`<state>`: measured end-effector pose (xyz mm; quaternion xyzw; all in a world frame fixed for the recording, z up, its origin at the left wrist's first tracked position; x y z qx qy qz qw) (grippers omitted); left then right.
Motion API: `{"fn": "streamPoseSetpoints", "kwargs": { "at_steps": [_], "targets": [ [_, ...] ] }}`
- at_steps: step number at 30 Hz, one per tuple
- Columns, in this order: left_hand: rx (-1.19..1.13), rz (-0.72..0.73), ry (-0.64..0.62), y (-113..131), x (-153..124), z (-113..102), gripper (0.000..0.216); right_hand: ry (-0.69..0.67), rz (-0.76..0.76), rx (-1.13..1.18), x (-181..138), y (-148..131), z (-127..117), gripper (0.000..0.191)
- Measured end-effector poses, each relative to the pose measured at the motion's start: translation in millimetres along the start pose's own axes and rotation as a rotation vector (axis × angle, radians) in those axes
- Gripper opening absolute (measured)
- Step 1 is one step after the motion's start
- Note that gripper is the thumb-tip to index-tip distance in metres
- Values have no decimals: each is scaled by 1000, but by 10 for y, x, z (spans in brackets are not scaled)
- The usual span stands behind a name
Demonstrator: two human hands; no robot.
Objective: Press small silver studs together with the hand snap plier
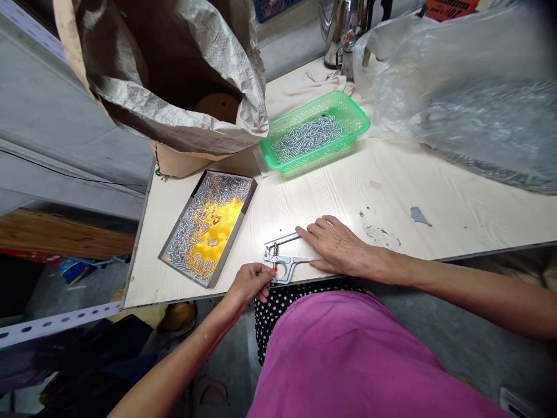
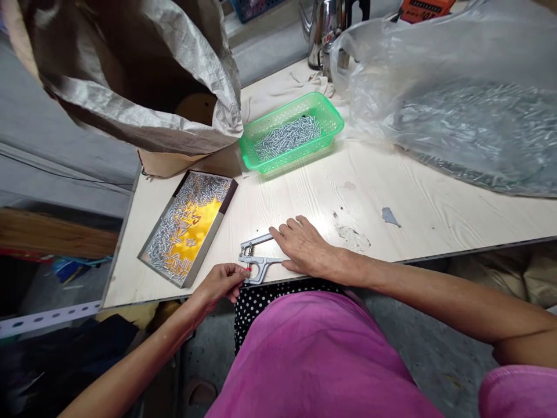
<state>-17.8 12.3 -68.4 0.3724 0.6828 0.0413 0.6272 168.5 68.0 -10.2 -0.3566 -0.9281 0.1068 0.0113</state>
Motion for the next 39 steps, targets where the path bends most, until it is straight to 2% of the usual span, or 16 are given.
{"fn": "streamPoseSetpoints", "kwargs": {
  "at_steps": [2,4,7,9,12,14,17,19,21,25,27,32,36,37,39],
  "targets": [
    [69,1,21,4,-38,-13,24,-6,-15,21,-24,-31,-17,56],
    [257,80,121,86,-128,-72,23,-6,-23,53,-53,-52,-38,52],
    [605,370,359,398,-367,-86,22,4,-24,95,-79,-68,-41,47],
    [787,569,444,613,-486,45,23,22,-25,112,-80,-77,-18,47],
    [1016,784,413,862,-440,350,40,61,-14,114,-88,-76,30,50],
    [1121,858,338,966,-302,513,56,97,-2,104,-123,-59,36,54],
    [1215,884,228,1045,-105,629,68,109,45,81,-203,11,21,67],
    [1260,883,190,1074,-44,651,67,92,86,60,-242,69,8,67],
    [1303,884,175,1096,-31,665,62,79,100,39,-247,97,-3,55],
    [1372,863,195,1110,-20,697,44,51,44,12,-176,72,54,19],
    [1372,850,214,1107,-3,705,33,43,-2,28,-140,50,108,9],
    [1334,829,226,1112,22,694,26,-34,-100,86,-95,2,219,20],
    [1305,845,262,1150,13,646,27,-6,-51,54,-82,104,105,6],
    [1292,857,293,1156,13,629,31,9,-30,41,-73,160,60,11],
    [1247,892,382,1154,10,600,40,24,-6,24,-34,290,-12,37]
  ]
}}
Point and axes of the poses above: each hand's wrist, its own x-axis towards the middle knuckle, its own z-axis out of the palm, y = z × x, the point moved 8 cm from there along x, towards the middle knuckle, and after that the axes turned 6 degrees about -y, right-handed, at the moved point
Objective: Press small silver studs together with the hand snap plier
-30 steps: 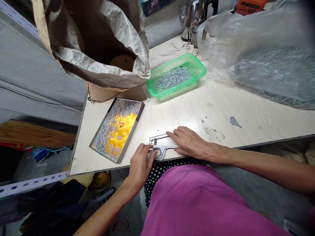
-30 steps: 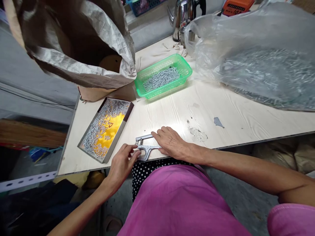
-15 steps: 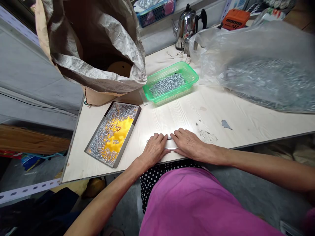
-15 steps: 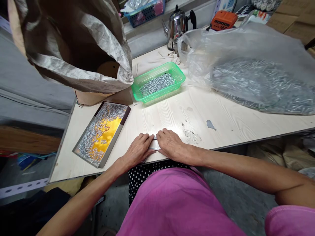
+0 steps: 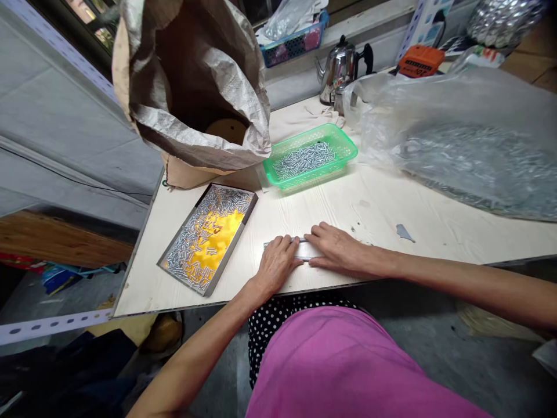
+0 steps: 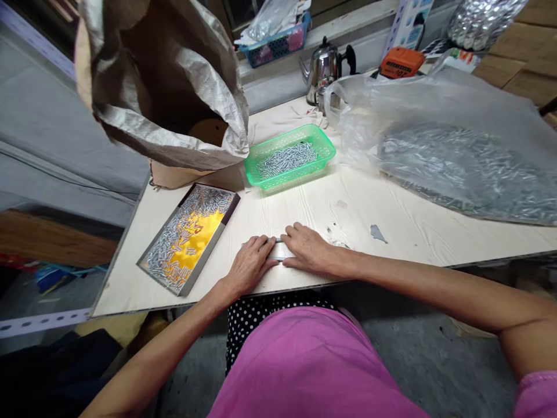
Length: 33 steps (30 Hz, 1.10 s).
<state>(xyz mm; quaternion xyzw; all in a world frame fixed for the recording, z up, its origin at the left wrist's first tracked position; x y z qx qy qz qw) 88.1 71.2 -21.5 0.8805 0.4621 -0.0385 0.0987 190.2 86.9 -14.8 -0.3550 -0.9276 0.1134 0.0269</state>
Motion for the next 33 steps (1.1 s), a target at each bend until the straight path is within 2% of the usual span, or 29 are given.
{"fn": "streamPoseSetpoints", "kwargs": {
  "at_steps": [2,7,13,16,19,23,27,30,33],
  "targets": [
    [-15,-21,91,6,-32,31,38,-14,17,-20,71,143,-26,49],
    [-107,25,192,183,-138,209,34,-30,42,10,330,429,29,20],
    [-159,-15,236,202,-151,260,22,47,124,-46,700,612,-53,13],
    [-139,-25,269,191,-139,246,23,67,88,-65,851,396,-161,13],
    [-134,-24,283,191,-133,267,25,62,-138,-39,978,-134,-218,15],
    [-94,-53,252,168,-116,399,27,-68,-370,-119,1135,-735,-49,10],
    [-67,-72,180,138,-87,572,29,-89,-504,-185,1214,-990,125,14],
    [-81,-76,190,152,-88,582,29,7,-548,-132,1182,-1028,59,15],
    [-104,-61,292,210,-142,427,26,302,-499,70,1108,-884,-352,18]
  ]
}}
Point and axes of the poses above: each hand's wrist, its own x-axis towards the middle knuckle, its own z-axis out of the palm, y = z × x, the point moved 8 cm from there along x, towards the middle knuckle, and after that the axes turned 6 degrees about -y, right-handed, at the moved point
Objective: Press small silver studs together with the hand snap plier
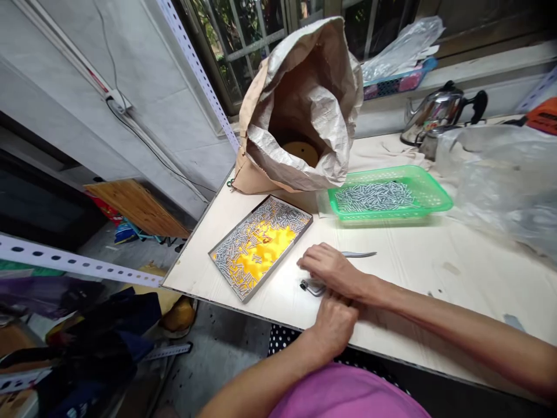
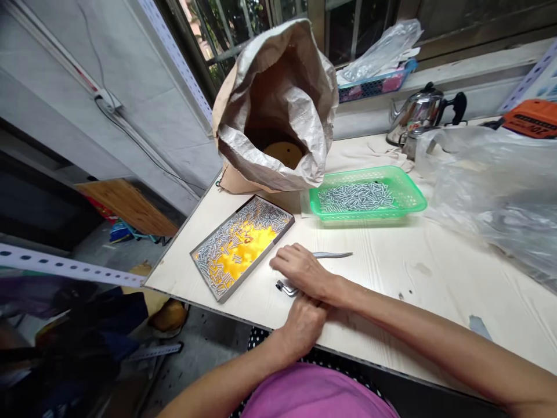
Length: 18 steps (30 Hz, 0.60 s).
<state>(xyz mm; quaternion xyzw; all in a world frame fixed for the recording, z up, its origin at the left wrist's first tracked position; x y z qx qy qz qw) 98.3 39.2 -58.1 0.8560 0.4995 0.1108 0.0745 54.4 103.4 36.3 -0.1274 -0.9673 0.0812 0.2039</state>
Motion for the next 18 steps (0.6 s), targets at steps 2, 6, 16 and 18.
{"fn": "streamPoseSetpoints", "kwargs": {
  "at_steps": [2,6,16,18],
  "targets": [
    [-27,13,79,11,-31,-186,26,244,78,45,-48,195,-387,19],
    [5,-26,290,-343,-167,-791,23,437,286,-91,-195,888,-991,19],
    [367,-614,-101,-2368,-380,-1317,27,68,537,-189,-761,1100,-651,36],
    [373,-590,-170,-2474,-364,-1225,28,-68,483,3,-834,673,-316,28]
  ]
}}
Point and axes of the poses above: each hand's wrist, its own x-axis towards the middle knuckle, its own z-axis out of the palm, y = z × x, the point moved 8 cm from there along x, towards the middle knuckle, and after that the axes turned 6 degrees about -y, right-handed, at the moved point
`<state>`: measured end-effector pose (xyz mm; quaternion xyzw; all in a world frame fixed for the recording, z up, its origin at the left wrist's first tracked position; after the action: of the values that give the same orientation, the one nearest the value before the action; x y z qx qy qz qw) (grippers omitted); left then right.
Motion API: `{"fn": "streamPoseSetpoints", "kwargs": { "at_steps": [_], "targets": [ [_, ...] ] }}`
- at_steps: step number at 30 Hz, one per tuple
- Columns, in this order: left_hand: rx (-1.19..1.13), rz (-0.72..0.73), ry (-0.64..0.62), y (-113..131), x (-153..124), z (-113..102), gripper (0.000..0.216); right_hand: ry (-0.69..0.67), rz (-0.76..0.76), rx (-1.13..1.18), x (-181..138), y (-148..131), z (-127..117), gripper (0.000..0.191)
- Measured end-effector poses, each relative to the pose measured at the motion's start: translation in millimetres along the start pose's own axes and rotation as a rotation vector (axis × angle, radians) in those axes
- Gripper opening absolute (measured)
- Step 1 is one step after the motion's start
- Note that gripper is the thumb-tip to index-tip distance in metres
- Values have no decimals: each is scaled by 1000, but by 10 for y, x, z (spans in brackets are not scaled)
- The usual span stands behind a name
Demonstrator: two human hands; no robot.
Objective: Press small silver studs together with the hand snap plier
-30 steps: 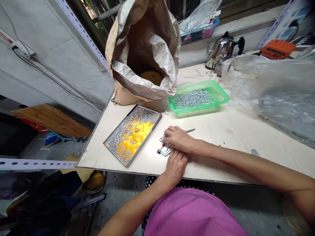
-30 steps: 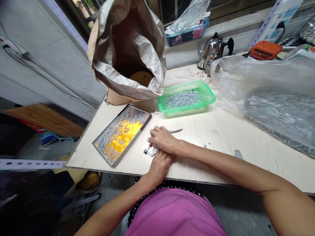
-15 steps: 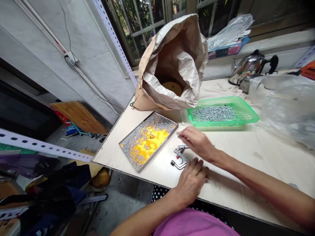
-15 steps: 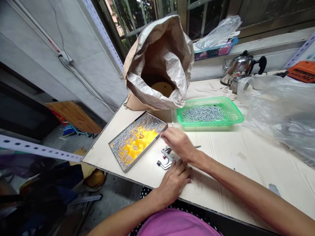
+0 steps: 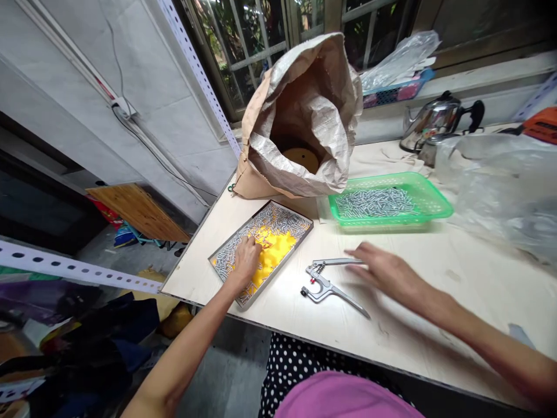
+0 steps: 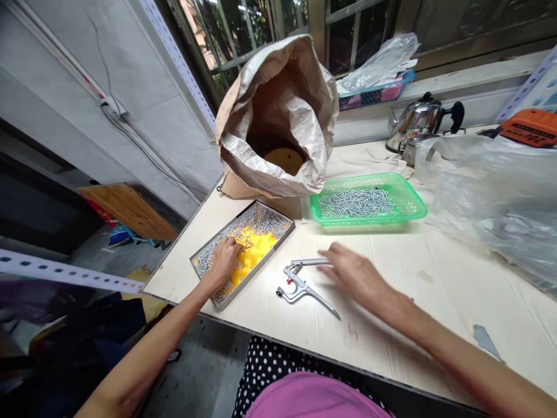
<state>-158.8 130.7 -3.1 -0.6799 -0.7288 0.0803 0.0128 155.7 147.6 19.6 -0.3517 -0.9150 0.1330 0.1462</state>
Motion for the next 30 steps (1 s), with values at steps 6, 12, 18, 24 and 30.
{"fn": "streamPoseSetpoints", "kwargs": {
  "at_steps": [6,12,18,24,30],
  "targets": [
    [-183,80,77,210,-88,-207,25,-338,51,49,-369,-443,572,18],
    [-972,16,-199,857,-566,-35,22,-381,4,-39,-417,-431,589,18],
    [-1232,-148,-397,1190,-926,458,37,-336,-26,-50,-559,-489,612,18],
    [-1267,-217,-391,1240,-1085,482,42,-254,-74,-8,-594,-500,594,18],
    [-1216,-224,-440,1270,-1082,510,40,-192,-87,-13,-617,-527,560,18]
  ]
}}
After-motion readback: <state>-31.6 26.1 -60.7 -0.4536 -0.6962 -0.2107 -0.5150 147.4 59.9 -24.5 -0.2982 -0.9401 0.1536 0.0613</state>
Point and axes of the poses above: each hand's wrist, its own x-axis towards the middle knuckle, its own z-axis out of the palm, y = z × x, the point moved 8 cm from there along x, towards the middle knuckle, and after that the axes turned 6 degrees about -y, right-handed, at the moved point
